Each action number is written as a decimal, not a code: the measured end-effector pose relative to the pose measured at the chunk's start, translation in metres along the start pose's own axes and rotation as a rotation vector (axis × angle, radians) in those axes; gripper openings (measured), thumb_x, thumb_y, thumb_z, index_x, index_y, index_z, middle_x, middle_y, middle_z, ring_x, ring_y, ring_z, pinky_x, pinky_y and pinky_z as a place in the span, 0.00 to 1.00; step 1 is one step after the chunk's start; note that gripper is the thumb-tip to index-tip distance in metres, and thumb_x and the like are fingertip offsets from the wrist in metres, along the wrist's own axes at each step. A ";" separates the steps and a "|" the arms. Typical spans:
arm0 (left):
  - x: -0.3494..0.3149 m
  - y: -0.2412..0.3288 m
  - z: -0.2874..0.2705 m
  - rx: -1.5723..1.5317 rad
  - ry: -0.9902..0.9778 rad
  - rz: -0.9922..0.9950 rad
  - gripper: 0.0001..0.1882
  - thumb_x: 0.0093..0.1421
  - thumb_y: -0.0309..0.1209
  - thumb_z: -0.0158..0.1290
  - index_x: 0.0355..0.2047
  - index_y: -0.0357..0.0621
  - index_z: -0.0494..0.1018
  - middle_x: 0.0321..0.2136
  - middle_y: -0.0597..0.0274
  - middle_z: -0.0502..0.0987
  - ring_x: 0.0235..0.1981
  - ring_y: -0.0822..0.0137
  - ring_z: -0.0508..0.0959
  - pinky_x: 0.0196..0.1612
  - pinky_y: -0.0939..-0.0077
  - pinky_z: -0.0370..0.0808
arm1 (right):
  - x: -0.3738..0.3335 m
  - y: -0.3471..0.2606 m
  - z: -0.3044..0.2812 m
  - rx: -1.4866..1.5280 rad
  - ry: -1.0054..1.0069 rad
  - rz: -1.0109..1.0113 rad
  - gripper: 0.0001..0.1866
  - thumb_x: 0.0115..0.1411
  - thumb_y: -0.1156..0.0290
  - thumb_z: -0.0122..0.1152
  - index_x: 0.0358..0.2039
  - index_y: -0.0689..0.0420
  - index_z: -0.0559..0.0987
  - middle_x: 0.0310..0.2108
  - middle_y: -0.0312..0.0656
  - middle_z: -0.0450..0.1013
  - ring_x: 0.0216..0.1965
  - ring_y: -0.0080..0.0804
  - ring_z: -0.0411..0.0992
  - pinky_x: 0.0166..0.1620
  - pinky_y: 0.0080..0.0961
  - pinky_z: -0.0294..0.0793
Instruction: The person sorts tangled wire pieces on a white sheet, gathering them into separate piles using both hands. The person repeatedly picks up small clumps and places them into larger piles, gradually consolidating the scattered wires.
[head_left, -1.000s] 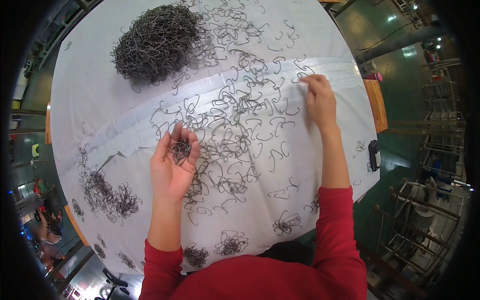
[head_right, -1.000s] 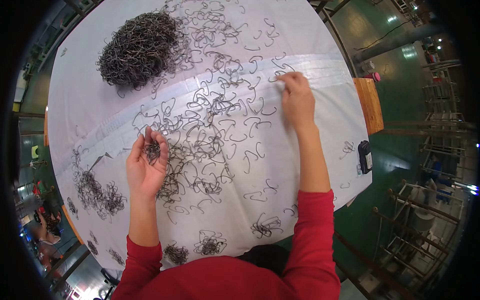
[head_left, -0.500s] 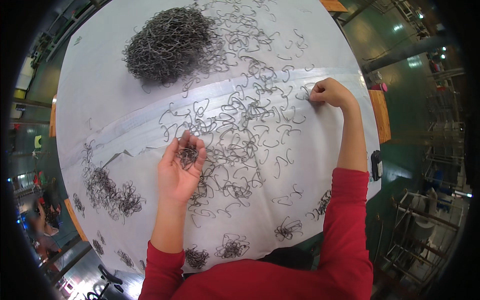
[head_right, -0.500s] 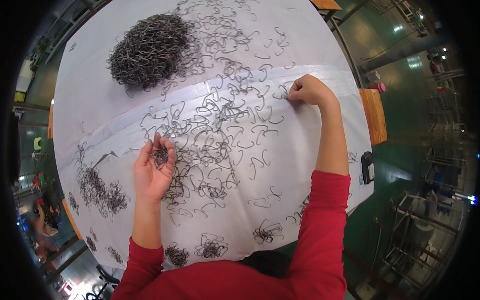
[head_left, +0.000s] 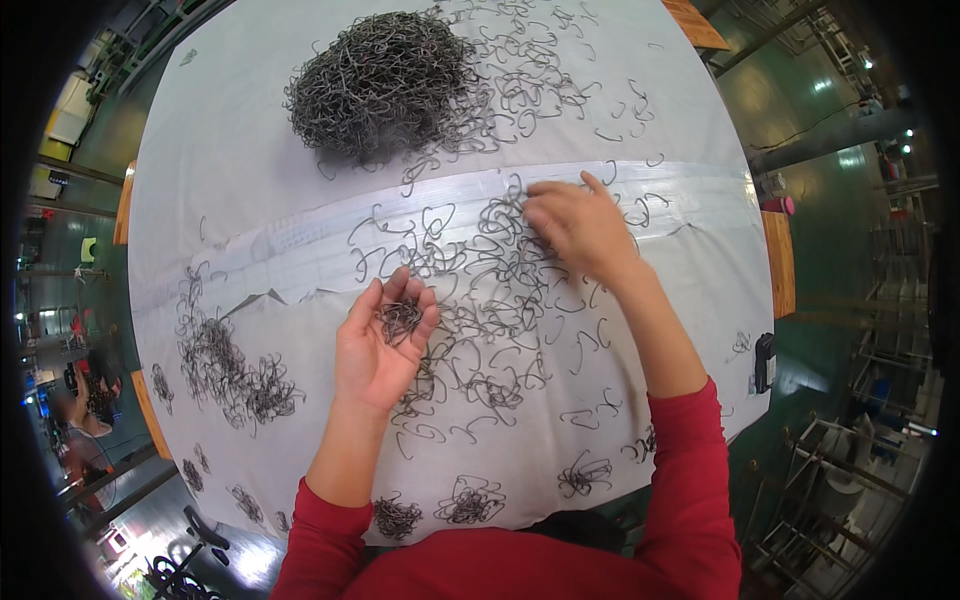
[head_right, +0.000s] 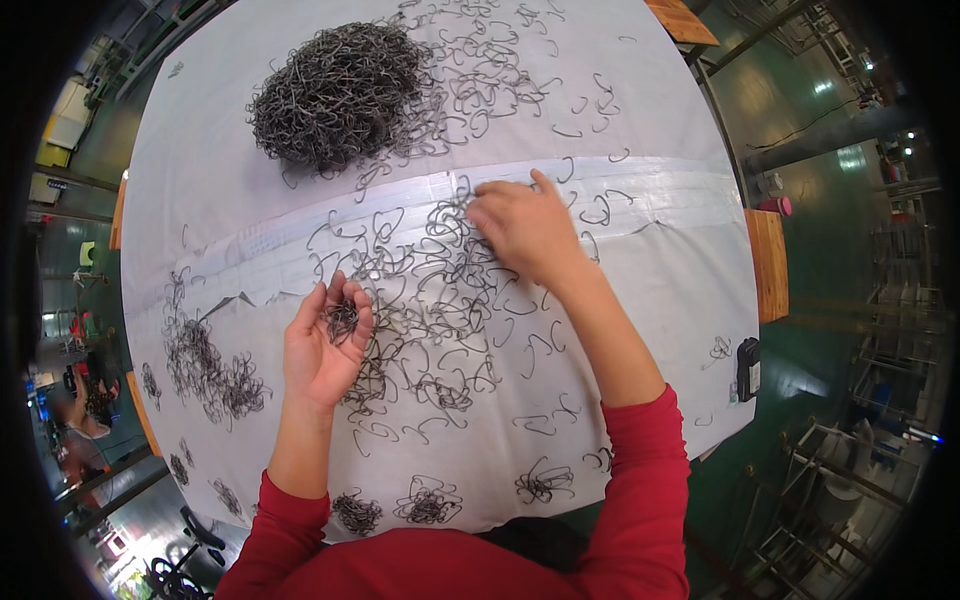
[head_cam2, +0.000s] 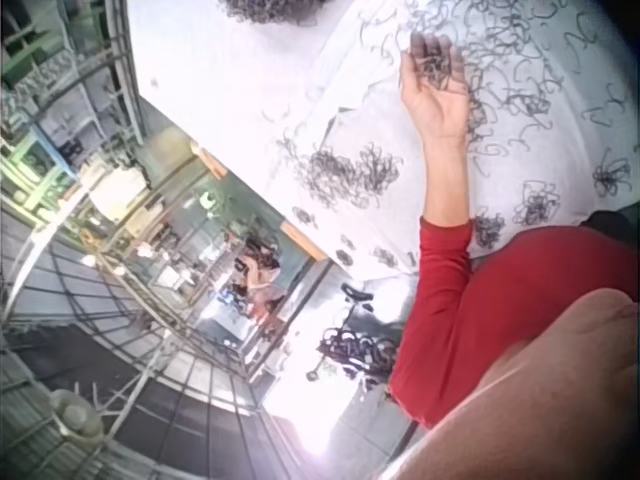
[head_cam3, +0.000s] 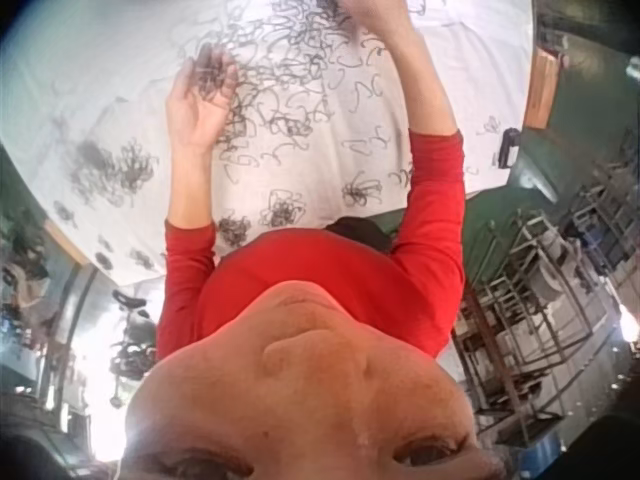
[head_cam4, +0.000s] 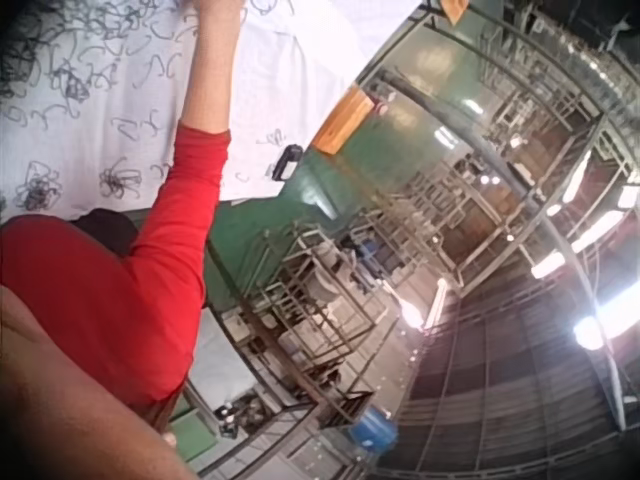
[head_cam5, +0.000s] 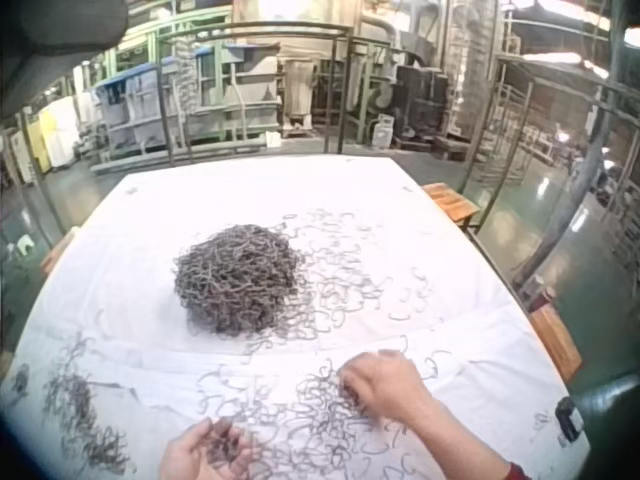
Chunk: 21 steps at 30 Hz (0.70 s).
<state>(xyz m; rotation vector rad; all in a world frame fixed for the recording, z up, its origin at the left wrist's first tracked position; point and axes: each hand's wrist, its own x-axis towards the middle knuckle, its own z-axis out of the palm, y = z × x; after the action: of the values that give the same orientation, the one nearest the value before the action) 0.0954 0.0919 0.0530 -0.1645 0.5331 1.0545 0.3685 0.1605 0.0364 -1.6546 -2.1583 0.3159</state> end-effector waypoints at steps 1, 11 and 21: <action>0.000 0.000 0.000 0.005 -0.001 -0.001 0.16 0.65 0.35 0.40 0.43 0.34 0.69 0.37 0.53 0.74 0.42 0.57 0.75 0.47 0.65 0.76 | 0.006 0.003 -0.007 0.127 -0.068 0.121 0.13 0.56 0.60 0.57 0.38 0.51 0.79 0.39 0.43 0.74 0.40 0.44 0.72 0.42 0.36 0.71; -0.002 0.007 0.005 0.017 0.034 0.007 0.14 0.65 0.33 0.40 0.40 0.36 0.71 0.37 0.54 0.73 0.41 0.59 0.75 0.45 0.66 0.77 | 0.138 0.086 -0.007 -0.066 -0.006 0.430 0.08 0.53 0.63 0.58 0.29 0.52 0.81 0.31 0.40 0.77 0.35 0.39 0.75 0.39 0.33 0.72; 0.005 0.001 0.009 0.056 0.069 0.012 0.15 0.65 0.33 0.39 0.42 0.34 0.69 0.37 0.53 0.73 0.42 0.58 0.74 0.47 0.67 0.76 | 0.113 0.054 -0.011 -0.281 0.127 0.143 0.10 0.55 0.67 0.57 0.37 0.56 0.75 0.30 0.43 0.76 0.38 0.41 0.74 0.38 0.37 0.71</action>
<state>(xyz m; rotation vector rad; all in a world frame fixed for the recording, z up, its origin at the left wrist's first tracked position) 0.1001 0.1000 0.0584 -0.1484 0.6258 1.0471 0.3959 0.2829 0.0438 -1.9295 -2.0680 -0.0567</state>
